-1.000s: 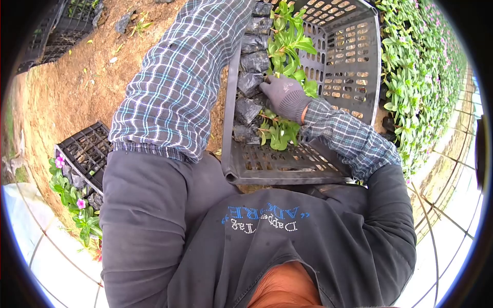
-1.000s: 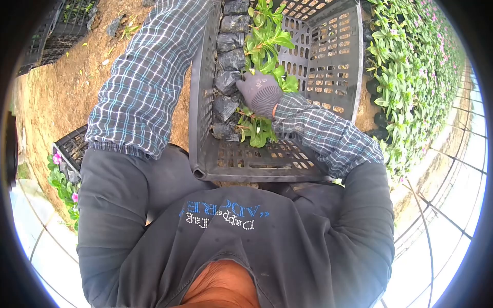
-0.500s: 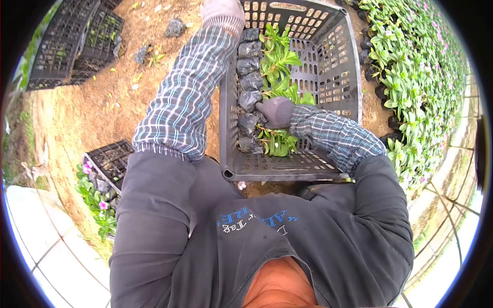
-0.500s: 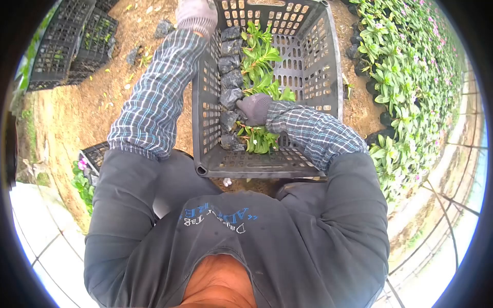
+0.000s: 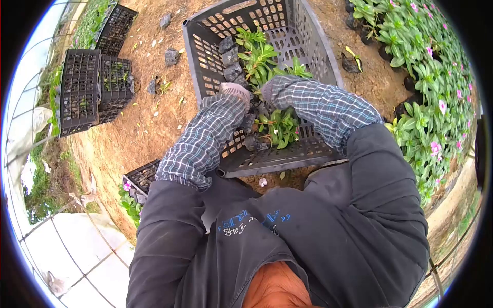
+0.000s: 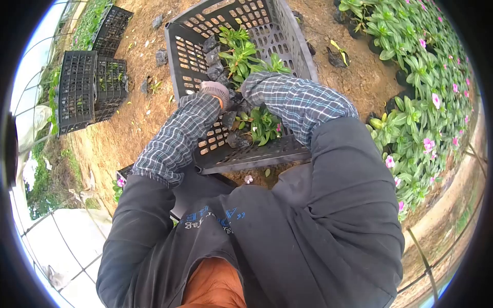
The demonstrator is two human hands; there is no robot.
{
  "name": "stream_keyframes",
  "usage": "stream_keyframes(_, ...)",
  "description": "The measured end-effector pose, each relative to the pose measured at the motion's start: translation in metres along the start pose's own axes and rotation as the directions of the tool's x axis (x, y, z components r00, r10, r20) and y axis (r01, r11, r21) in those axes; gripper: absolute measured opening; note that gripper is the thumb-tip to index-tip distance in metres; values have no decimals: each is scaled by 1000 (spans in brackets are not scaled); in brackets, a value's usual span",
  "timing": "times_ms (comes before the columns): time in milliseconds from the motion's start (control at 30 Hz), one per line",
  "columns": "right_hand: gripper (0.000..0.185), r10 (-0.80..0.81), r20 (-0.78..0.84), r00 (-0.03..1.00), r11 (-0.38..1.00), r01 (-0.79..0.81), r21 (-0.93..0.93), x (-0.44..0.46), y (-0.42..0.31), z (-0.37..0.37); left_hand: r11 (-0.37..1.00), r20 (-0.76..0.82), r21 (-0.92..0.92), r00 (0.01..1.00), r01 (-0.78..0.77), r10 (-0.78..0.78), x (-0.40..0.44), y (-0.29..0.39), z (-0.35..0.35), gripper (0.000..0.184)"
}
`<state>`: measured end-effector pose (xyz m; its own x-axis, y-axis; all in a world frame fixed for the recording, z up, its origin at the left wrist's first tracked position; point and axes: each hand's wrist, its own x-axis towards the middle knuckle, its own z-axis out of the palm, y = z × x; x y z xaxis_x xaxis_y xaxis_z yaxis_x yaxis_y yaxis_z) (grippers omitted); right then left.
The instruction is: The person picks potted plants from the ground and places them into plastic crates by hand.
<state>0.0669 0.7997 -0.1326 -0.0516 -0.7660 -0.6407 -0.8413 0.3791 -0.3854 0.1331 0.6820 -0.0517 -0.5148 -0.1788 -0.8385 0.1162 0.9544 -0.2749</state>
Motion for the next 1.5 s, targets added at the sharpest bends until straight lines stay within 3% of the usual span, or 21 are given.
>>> stream_keyframes(67,26,22,-6,1000,1000,-22,21,-14,-2,-8,995,103,-69,993,74,-66,23,2,6,24)
stream_keyframes(100,26,31,-16,999,999,-31,31,-18,-4,-12,995,9,61,997,82,-83,16,11,9,25)
stream_keyframes(133,26,37,-25,999,998,-36,47,-21,-5,-14,994,11,71,997,78,-79,22,15,12,25)
stream_keyframes(200,27,50,-42,998,998,-48,52,-25,-7,-17,930,-13,-144,939,338,-343,32,21,20,25)
stream_keyframes(400,28,90,-71,993,996,-89,15,-34,-1,-25,945,-34,-151,954,289,-297,46,18,34,25)
stream_keyframes(500,33,96,-44,994,994,-94,58,-66,-8,-51,836,-80,-245,849,492,-523,96,13,64,25)
stream_keyframes(533,38,97,-8,995,991,-96,96,-79,-14,-60,837,-77,-243,850,490,-521,74,13,51,25)
stream_keyframes(600,44,114,81,990,985,-124,123,-59,-17,-58,980,-253,-35,947,194,-196,7,15,8,26)
stream_keyframes(667,48,15,68,998,898,-43,437,-75,-13,-63,982,-224,-92,958,163,-180,7,12,6,29)
stream_keyframes(700,49,16,-30,999,921,-3,389,-53,-2,-48,969,-216,-113,946,219,-240,6,13,5,30)
stream_keyframes(800,52,103,-5,995,964,-98,248,-65,-16,-61,918,-179,-209,910,337,-374,-2,18,-1,27)
stream_keyframes(867,53,81,-106,991,967,-53,248,-48,-2,-50,950,-168,-243,955,199,-243,-35,23,-18,24)
stream_keyframes(933,54,91,85,992,949,-112,294,-68,-14,-68,953,-77,-276,985,127,-153,-33,26,-10,25)
stream_keyframes(1000,54,80,57,995,951,-94,295,-60,-9,-65,978,-69,-207,998,-28,14,-33,36,8,33)
stream_keyframes(1133,54,70,-2,998,950,-66,306,-46,6,-53,950,-132,-311,991,-41,0,-27,46,33,47)
stream_keyframes(1200,54,128,-27,991,971,-120,206,-46,5,-53,941,-105,-337,994,-34,-2,-23,45,36,44)
stream_keyframes(1267,58,155,-31,987,965,-144,220,-51,4,-57,975,26,-179,991,-128,135,-27,44,40,33)
stream_keyframes(1333,60,140,85,987,950,-158,268,-74,-10,-77,944,243,-221,923,-246,297,-24,38,29,32)
stream_keyframes(1367,63,32,111,993,951,-64,303,-69,-8,-76,942,239,-227,924,-246,299,-20,42,36,32)
stream_keyframes(1433,63,48,59,997,950,-64,304,-57,-10,-68,962,244,-271,969,42,27,-14,58,56,34)
stream_keyframes(1500,63,64,-9,998,951,-58,304,-43,-12,-56,965,220,-260,975,30,29,-40,72,45,35)
